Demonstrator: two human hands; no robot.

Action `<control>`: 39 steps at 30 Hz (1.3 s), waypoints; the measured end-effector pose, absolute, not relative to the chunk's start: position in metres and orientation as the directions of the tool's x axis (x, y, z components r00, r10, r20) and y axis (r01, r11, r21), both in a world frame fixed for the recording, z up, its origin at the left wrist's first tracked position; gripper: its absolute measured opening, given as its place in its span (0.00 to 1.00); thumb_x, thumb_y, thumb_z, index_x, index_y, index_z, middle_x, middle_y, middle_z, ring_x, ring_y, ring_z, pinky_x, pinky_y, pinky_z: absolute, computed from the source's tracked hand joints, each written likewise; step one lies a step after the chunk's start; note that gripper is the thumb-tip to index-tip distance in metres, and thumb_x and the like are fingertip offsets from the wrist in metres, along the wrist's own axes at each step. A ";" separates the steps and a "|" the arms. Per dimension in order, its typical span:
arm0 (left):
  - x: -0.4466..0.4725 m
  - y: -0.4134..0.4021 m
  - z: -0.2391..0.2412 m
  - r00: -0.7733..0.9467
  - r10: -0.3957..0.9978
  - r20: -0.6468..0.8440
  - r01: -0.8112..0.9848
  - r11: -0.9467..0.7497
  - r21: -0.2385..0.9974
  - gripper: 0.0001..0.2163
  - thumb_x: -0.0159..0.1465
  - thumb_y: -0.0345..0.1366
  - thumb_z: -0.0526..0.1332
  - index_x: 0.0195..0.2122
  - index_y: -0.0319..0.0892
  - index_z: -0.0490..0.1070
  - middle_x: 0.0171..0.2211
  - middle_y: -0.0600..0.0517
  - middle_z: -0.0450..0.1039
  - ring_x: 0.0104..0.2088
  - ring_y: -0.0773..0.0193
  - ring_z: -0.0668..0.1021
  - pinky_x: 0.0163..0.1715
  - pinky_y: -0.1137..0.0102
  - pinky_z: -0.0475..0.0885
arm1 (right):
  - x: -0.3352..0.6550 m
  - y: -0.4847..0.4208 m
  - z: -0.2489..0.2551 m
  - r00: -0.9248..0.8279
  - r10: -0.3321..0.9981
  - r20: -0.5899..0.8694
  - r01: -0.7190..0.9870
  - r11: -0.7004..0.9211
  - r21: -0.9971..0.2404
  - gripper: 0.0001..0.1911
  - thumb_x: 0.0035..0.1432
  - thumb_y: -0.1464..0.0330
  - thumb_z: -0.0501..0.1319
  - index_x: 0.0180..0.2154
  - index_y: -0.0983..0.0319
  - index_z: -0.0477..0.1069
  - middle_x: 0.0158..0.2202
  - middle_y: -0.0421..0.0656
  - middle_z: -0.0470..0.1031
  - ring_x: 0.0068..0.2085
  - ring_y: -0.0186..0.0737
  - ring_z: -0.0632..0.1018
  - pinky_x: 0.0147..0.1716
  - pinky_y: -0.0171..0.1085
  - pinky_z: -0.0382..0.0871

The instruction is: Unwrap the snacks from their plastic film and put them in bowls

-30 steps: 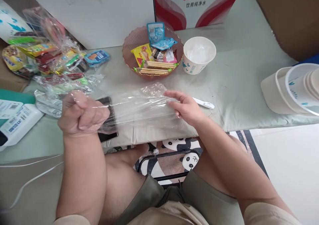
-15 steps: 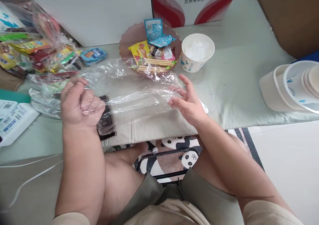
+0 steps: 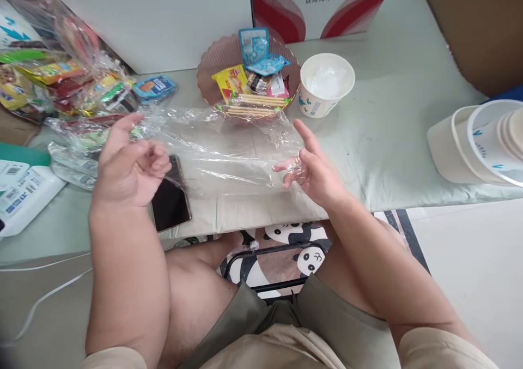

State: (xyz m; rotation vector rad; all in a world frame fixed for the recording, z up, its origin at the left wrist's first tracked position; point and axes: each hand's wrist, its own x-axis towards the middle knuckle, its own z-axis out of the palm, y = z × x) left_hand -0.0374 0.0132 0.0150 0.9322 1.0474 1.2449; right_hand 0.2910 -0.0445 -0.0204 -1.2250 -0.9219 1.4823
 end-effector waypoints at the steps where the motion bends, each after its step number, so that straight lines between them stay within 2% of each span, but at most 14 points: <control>1: -0.039 0.014 0.012 0.047 0.998 -0.049 -0.256 0.060 0.965 0.28 0.52 0.32 0.75 0.53 0.53 0.71 0.25 0.59 0.77 0.22 0.71 0.72 0.23 0.76 0.66 | 0.292 -0.045 -0.022 -0.046 0.970 -0.240 -0.202 -0.244 -0.948 0.37 0.59 0.49 0.66 0.67 0.45 0.63 0.31 0.37 0.83 0.21 0.35 0.76 0.21 0.35 0.66; 6: -0.050 0.023 -0.002 0.045 0.956 0.289 -0.099 -0.284 0.954 0.43 0.44 0.25 0.79 0.59 0.65 0.69 0.30 0.60 0.78 0.32 0.66 0.81 0.24 0.77 0.73 | 0.299 -0.047 -0.024 0.006 0.995 -0.100 -0.222 -0.096 -0.970 0.30 0.58 0.59 0.67 0.62 0.47 0.70 0.28 0.36 0.82 0.21 0.36 0.77 0.19 0.35 0.68; 12: -0.057 0.016 0.012 0.093 0.908 0.408 0.064 -0.415 0.908 0.32 0.45 0.24 0.79 0.51 0.55 0.80 0.32 0.55 0.81 0.33 0.64 0.83 0.27 0.74 0.78 | 0.310 -0.053 -0.021 0.155 0.974 0.167 -0.143 0.189 -0.971 0.09 0.60 0.60 0.67 0.44 0.52 0.80 0.32 0.39 0.82 0.34 0.40 0.83 0.39 0.45 0.82; 17: -0.047 0.003 0.035 0.179 0.910 0.374 0.350 -0.414 0.840 0.18 0.48 0.23 0.74 0.40 0.44 0.86 0.26 0.54 0.76 0.25 0.68 0.76 0.24 0.72 0.76 | 0.315 -0.056 -0.020 0.161 0.943 0.291 0.096 0.279 -0.956 0.27 0.50 0.64 0.76 0.53 0.50 0.79 0.36 0.40 0.79 0.37 0.40 0.78 0.39 0.43 0.77; 20: -0.046 0.005 0.037 0.224 0.818 0.529 0.479 -0.565 0.671 0.13 0.52 0.24 0.72 0.37 0.47 0.87 0.26 0.55 0.73 0.24 0.71 0.71 0.18 0.74 0.65 | 0.314 -0.057 -0.020 0.203 0.896 0.395 0.413 0.287 -0.864 0.15 0.55 0.68 0.72 0.46 0.53 0.81 0.32 0.40 0.71 0.35 0.40 0.74 0.42 0.45 0.74; 22: -0.047 0.008 0.035 0.223 0.734 0.642 0.481 -0.655 0.582 0.10 0.53 0.28 0.74 0.36 0.49 0.87 0.32 0.52 0.75 0.30 0.68 0.75 0.25 0.71 0.71 | 0.313 -0.058 -0.018 0.233 0.826 0.513 0.595 0.297 -0.747 0.02 0.59 0.67 0.70 0.37 0.55 0.81 0.34 0.43 0.69 0.40 0.43 0.75 0.48 0.49 0.73; 25: -0.038 0.008 0.033 0.159 0.703 0.693 0.330 -0.700 0.634 0.05 0.55 0.37 0.76 0.34 0.49 0.86 0.52 0.50 0.79 0.52 0.58 0.79 0.51 0.63 0.78 | 0.311 -0.063 -0.013 0.186 0.733 0.655 0.660 0.400 -0.636 0.06 0.62 0.64 0.68 0.32 0.57 0.77 0.49 0.49 0.73 0.57 0.54 0.75 0.58 0.56 0.69; 27: -0.026 0.007 0.032 0.093 0.729 0.678 0.108 -0.685 0.721 0.05 0.59 0.39 0.75 0.35 0.46 0.83 0.51 0.50 0.82 0.54 0.58 0.82 0.56 0.62 0.78 | 0.308 -0.068 -0.009 0.131 0.754 0.643 0.528 0.496 -0.690 0.09 0.65 0.63 0.66 0.32 0.58 0.73 0.47 0.49 0.77 0.54 0.52 0.79 0.58 0.56 0.72; 28: -0.019 0.006 0.031 0.016 0.730 0.684 -0.015 -0.683 0.730 0.06 0.61 0.39 0.74 0.36 0.45 0.82 0.41 0.51 0.85 0.46 0.60 0.85 0.52 0.63 0.81 | 0.307 -0.071 -0.007 0.118 0.801 0.587 0.428 0.492 -0.758 0.10 0.66 0.62 0.64 0.32 0.58 0.71 0.40 0.46 0.79 0.46 0.48 0.83 0.52 0.53 0.76; 30: -0.009 0.008 0.025 -0.063 0.804 0.591 -0.076 -0.594 0.801 0.06 0.65 0.38 0.72 0.38 0.45 0.78 0.29 0.55 0.82 0.29 0.65 0.84 0.31 0.70 0.82 | 0.305 -0.075 -0.005 0.096 0.921 0.377 0.245 0.346 -0.906 0.08 0.68 0.62 0.63 0.37 0.57 0.69 0.25 0.37 0.74 0.24 0.37 0.78 0.32 0.42 0.78; 32: -0.007 0.013 0.014 -0.074 0.867 0.492 0.001 -0.493 0.870 0.11 0.65 0.44 0.72 0.40 0.46 0.74 0.22 0.60 0.76 0.16 0.69 0.75 0.13 0.75 0.68 | 0.306 -0.076 -0.004 0.028 0.993 0.117 0.189 0.110 -0.976 0.05 0.68 0.64 0.62 0.43 0.56 0.69 0.20 0.33 0.70 0.16 0.33 0.70 0.20 0.36 0.70; 34: -0.011 0.018 0.004 -0.050 0.920 0.389 0.068 -0.385 0.920 0.16 0.64 0.52 0.72 0.39 0.47 0.72 0.17 0.62 0.70 0.09 0.73 0.65 0.08 0.75 0.54 | 0.311 -0.073 -0.004 -0.057 0.998 -0.008 0.261 0.007 -0.965 0.12 0.63 0.66 0.63 0.48 0.57 0.71 0.27 0.38 0.77 0.24 0.38 0.79 0.25 0.38 0.76; 36: -0.015 0.019 0.000 0.045 0.974 0.222 0.125 -0.226 0.966 0.17 0.64 0.54 0.70 0.40 0.47 0.71 0.16 0.62 0.67 0.08 0.74 0.62 0.08 0.75 0.50 | 0.318 -0.069 -0.004 -0.100 0.994 0.050 0.372 0.084 -0.924 0.16 0.59 0.66 0.66 0.49 0.57 0.74 0.46 0.48 0.82 0.47 0.49 0.85 0.46 0.48 0.81; 39: -0.011 0.009 0.011 0.244 0.966 -0.087 0.232 0.029 0.972 0.14 0.66 0.51 0.69 0.41 0.48 0.70 0.16 0.60 0.67 0.08 0.73 0.62 0.10 0.74 0.50 | 0.318 -0.063 -0.005 -0.167 0.955 0.245 0.374 0.292 -0.881 0.19 0.60 0.63 0.66 0.53 0.56 0.75 0.64 0.50 0.74 0.68 0.57 0.72 0.68 0.57 0.66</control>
